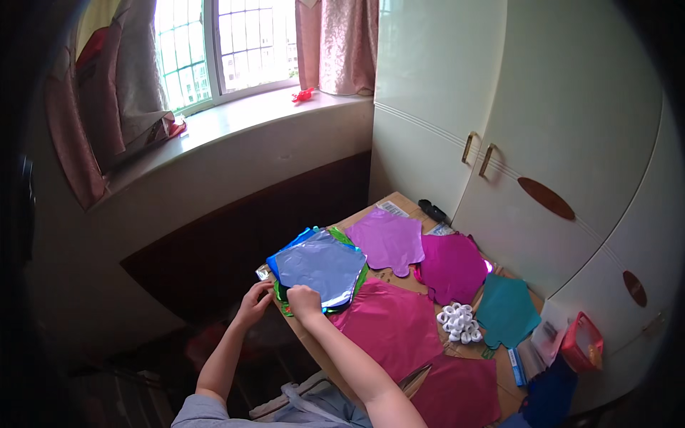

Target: Folding colorful thin sheets over cardboard backings and inserting them into plastic packaging bags.

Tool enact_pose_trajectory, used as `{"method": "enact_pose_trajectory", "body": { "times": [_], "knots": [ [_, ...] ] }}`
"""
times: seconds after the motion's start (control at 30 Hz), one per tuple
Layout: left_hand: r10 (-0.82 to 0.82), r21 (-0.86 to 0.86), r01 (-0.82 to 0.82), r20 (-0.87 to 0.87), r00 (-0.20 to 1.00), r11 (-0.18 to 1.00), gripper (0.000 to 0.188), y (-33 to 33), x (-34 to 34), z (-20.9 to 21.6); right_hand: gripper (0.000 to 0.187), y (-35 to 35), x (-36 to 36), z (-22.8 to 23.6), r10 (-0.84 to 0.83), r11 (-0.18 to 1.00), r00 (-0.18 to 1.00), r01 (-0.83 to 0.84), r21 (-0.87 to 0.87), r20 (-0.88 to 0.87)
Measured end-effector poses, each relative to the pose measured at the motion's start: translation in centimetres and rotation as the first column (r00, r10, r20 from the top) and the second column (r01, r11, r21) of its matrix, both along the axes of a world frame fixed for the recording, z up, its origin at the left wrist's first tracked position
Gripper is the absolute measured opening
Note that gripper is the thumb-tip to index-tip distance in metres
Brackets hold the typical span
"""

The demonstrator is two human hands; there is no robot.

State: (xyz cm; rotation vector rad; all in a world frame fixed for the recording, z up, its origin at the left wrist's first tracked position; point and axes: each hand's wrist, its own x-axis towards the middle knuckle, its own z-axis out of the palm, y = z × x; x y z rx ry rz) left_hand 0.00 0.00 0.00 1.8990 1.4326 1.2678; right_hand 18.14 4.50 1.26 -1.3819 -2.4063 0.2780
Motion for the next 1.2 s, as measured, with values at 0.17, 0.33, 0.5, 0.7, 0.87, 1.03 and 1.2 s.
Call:
{"method": "enact_pose_trajectory", "body": {
  "times": [0.17,0.33,0.5,0.7,0.87,1.03,1.2],
  "knots": [
    [-0.027,0.070,0.032,-0.073,0.997,0.997,0.018,-0.5,1.3,2.6,0.018,0.2,1.0,0.6,-0.130,0.984,0.957,0.093,-0.150,-0.260],
    [-0.159,0.039,0.185,-0.356,0.921,0.982,0.018,1.3,0.9,3.1,0.022,0.6,1.2,0.7,-0.205,0.964,0.901,0.118,-0.238,-0.383],
    [-0.192,-0.161,0.137,-0.406,0.893,0.977,0.026,4.3,1.1,2.8,0.020,1.5,2.1,0.1,-0.321,0.871,0.742,-0.012,-0.491,-0.589],
    [-0.164,-0.147,0.073,-0.841,0.515,0.986,0.091,6.5,2.5,4.0,0.015,3.6,4.1,-0.8,-0.439,0.761,0.360,-0.338,-0.553,-0.823],
    [-0.230,-0.247,0.029,-0.848,0.477,0.969,0.115,7.1,2.9,4.7,0.017,5.0,9.7,5.0,-0.465,0.828,0.171,-0.264,-0.495,-0.869],
    [-0.220,-0.241,0.011,-0.861,0.458,0.970,0.116,7.3,3.2,5.3,0.019,5.1,20.3,11.8,-0.365,0.929,-0.110,-0.113,-0.353,-0.924],
    [-0.234,-0.270,-0.010,-0.853,0.467,0.963,0.112,7.2,3.6,5.6,0.012,-2.6,29.8,18.5,-0.158,0.966,-0.054,0.199,-0.165,-0.986]
  ]
}}
